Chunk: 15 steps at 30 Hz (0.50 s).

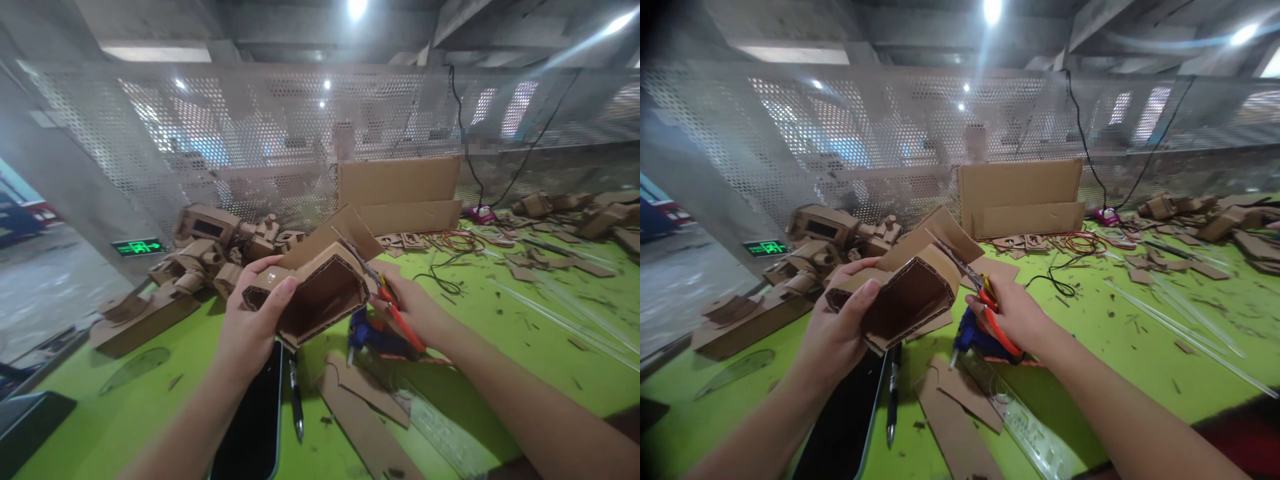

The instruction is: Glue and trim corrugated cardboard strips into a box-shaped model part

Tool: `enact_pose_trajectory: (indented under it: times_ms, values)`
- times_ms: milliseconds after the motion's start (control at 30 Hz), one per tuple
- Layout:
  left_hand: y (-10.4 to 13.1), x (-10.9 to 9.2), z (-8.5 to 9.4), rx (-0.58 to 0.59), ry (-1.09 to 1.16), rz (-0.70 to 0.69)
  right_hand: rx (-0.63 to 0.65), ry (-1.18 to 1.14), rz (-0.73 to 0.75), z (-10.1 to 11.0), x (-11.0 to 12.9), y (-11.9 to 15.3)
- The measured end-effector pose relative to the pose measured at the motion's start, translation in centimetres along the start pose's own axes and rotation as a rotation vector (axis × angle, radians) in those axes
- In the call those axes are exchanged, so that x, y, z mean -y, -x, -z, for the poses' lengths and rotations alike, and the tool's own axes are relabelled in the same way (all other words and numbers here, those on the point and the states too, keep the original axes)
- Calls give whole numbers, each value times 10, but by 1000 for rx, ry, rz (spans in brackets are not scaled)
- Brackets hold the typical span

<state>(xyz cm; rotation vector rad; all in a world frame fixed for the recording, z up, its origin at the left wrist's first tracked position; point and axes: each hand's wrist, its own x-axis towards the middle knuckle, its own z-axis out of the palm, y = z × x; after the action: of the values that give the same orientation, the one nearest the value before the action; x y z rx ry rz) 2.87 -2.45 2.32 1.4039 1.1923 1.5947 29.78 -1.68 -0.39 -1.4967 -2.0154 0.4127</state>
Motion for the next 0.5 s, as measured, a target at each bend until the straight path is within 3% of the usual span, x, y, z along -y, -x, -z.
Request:
enact_pose_trajectory:
  times_ms: [200, 333, 500]
  values:
    - [0, -1, -1, 2, -62, -55, -9, 53, -5, -1, 0, 0]
    - [0, 5, -2, 42, 112, 48, -129, 215, -14, -7, -6, 0]
    - [0, 9, -4, 59, 269, 148, -191, 234, -28, -8, -14, 0]
